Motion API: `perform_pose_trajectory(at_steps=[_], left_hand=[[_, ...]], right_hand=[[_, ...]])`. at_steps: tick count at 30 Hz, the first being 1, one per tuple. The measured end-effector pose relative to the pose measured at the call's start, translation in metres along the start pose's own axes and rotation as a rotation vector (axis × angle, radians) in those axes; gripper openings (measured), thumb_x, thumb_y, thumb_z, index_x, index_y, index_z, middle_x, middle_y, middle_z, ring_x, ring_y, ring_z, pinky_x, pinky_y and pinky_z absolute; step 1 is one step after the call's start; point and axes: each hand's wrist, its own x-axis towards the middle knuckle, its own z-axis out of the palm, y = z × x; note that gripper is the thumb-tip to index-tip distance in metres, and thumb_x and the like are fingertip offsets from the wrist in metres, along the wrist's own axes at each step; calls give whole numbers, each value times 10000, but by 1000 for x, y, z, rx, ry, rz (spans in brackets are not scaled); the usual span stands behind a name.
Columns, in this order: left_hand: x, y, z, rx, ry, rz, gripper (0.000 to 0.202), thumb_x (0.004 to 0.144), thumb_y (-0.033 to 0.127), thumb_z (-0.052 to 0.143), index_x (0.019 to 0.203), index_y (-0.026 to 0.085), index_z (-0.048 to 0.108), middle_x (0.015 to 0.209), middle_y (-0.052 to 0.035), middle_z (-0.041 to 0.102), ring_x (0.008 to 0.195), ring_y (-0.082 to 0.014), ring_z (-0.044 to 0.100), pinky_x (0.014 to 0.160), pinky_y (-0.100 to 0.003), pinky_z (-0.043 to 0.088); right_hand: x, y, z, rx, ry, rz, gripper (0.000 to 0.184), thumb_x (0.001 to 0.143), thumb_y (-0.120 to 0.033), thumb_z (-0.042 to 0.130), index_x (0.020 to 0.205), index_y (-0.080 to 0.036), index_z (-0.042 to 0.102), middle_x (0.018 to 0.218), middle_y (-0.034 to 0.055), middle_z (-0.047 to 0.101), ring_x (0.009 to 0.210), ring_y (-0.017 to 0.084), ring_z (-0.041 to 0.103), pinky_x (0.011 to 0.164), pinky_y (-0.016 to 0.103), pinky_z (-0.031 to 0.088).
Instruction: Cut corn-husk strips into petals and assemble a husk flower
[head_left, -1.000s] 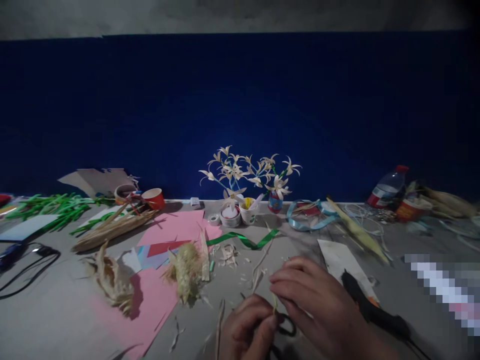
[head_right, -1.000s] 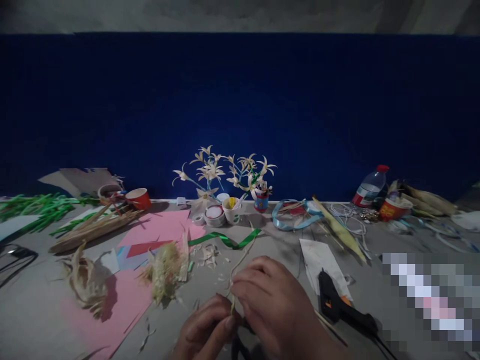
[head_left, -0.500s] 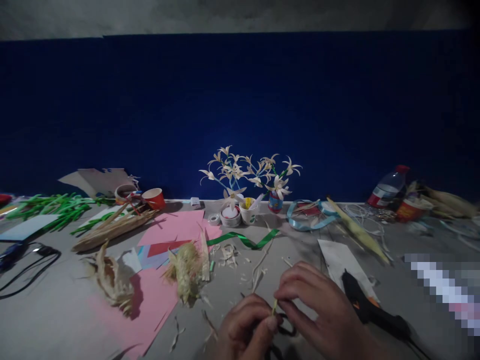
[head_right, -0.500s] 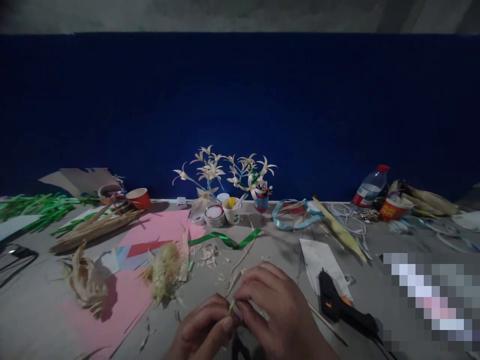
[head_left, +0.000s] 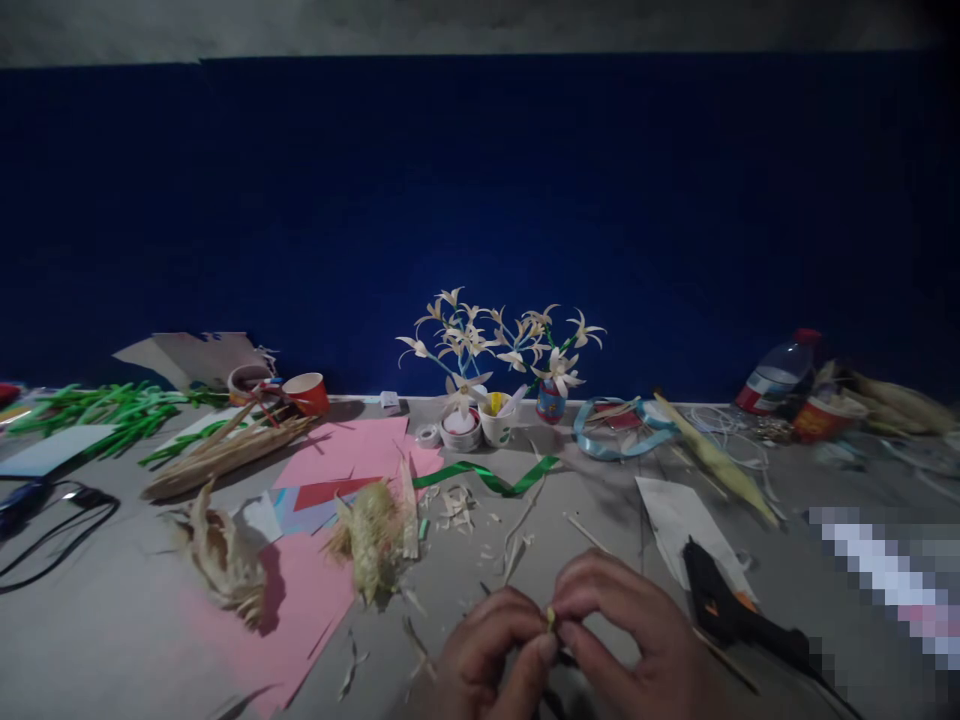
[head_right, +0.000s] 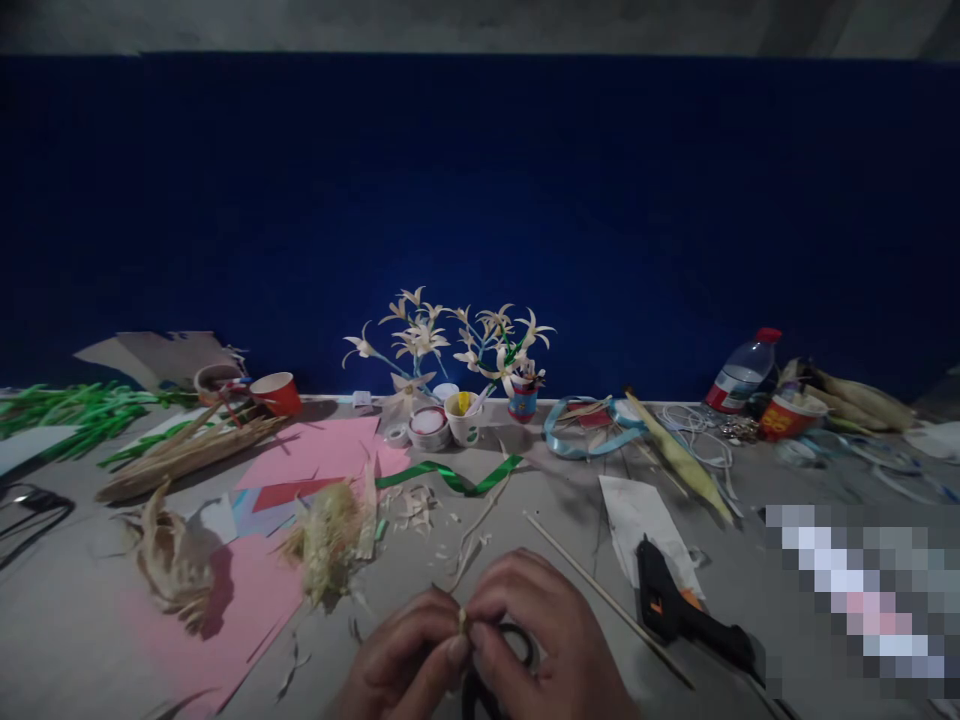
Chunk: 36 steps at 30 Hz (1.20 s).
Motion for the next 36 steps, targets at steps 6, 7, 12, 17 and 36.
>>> perform_pose_trajectory(at_steps=[6,7,12,17,36], left_hand=[[-2,-7,7,-94,103,-43,251,894,361,585,735,175,644,721,-26,559,712,-163,541,687,-259,411],[-2,-8,9,-122,118,-56,265,886,380,594,722,176,637,715,-22,550,704,-159,531,679,-257,407],[-1,-8,12,-270,124,-165,331,833,458,648,679,167,614,708,-10,516,669,-141,483,631,-238,386],[1,-6,17,-350,164,-227,390,771,512,696,627,161,604,669,5,491,639,-134,458,621,-234,376],[3,-12,18,-286,201,-114,160,795,339,723,869,199,743,824,-57,677,794,-190,620,719,-251,487]], right_hand=[[-7,3,6,118,50,70,174,832,-74,557,841,-246,580,831,-8,634,792,148,638,702,232,495],[-8,4,8,149,55,81,171,830,-82,564,844,-249,591,835,-8,634,797,150,639,705,234,498],[-12,7,14,258,121,171,163,806,-97,611,820,-257,637,845,-5,622,795,159,636,703,243,504],[-13,9,18,276,177,191,144,795,-104,629,785,-248,629,824,-2,621,771,166,639,689,247,512],[-18,9,27,190,326,175,137,784,-113,630,740,-242,631,773,9,615,739,183,621,667,260,504]])
